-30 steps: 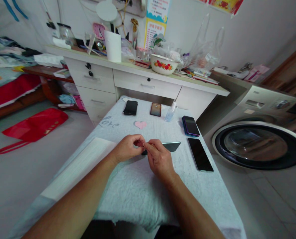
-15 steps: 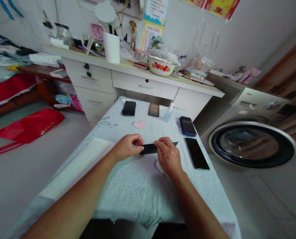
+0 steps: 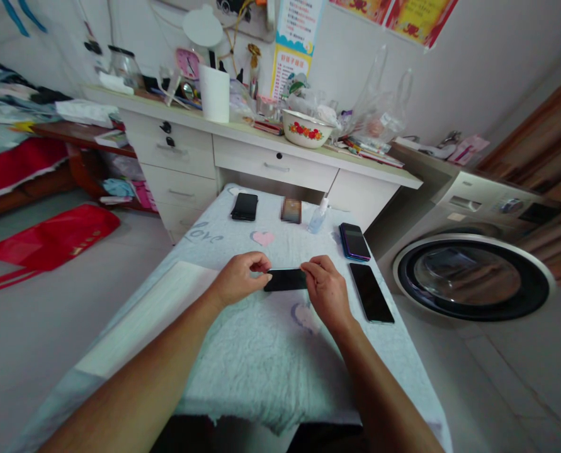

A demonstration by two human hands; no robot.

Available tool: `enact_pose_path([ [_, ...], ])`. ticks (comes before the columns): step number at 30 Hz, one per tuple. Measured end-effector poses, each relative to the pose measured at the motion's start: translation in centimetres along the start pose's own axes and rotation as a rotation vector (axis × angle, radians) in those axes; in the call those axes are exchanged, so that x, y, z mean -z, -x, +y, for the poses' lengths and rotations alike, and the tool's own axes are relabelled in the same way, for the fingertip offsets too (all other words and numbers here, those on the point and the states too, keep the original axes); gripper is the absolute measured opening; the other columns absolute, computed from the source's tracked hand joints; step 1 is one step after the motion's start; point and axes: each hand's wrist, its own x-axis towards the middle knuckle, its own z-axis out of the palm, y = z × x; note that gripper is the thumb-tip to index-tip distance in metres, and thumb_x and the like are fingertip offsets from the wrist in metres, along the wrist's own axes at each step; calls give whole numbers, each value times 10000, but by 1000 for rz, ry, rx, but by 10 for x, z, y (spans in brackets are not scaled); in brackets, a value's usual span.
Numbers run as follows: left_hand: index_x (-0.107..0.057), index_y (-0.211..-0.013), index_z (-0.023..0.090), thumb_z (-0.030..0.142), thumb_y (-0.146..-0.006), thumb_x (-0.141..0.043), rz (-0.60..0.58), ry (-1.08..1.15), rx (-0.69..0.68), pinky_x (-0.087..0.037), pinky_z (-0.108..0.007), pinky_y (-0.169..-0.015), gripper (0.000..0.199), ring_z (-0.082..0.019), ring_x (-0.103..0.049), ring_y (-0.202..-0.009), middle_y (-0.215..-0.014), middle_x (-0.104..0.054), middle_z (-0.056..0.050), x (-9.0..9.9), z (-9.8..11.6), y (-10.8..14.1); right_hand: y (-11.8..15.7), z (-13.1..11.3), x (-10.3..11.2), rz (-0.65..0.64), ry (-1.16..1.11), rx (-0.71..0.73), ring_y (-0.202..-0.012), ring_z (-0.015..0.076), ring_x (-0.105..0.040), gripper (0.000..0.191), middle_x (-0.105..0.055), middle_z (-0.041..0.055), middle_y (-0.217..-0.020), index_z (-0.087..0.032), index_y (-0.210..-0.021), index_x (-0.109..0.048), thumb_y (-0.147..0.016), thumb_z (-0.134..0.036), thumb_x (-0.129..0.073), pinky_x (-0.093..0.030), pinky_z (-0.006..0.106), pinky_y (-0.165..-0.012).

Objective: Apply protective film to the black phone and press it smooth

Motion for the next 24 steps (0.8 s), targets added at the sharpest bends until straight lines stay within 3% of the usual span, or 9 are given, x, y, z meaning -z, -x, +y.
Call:
enact_pose_path([
  [9, -577, -749, 182, 229, -713, -593, 129, -36, -10, -463, -258, -693, 62, -135, -561, -698, -702, -586, 26, 0, -6, -3, -12, -1, -21, 78, -23, 6, -844, 160, -603, 242, -608, 60, -954, -194, -948, -703, -906, -133, -472, -491, 256, -781],
  [16, -569, -762, 181, 214, -723, -597, 123, -36, -4, -462, -259, -686, 59, -135, -580, -699, -713, -596, 20, -7, -5, -2, -4, 1, -33, 161, -74, 5, -881, 164, -600, 266, -598, 71, -987, -186, -993, -688, -908, -121, -446, -491, 272, -813],
  [24, -570, -765, 182, 183, -715, -607, 132, -43, -36, -455, -247, -675, 61, -126, -573, -688, -701, -593, 29, -11, -2, 0, 1, -15, -37, 128, -151, 87, -876, 150, -609, 310, -588, 66, -1022, -219, -1061, -667, -908, -106, -423, -504, 250, -817],
])
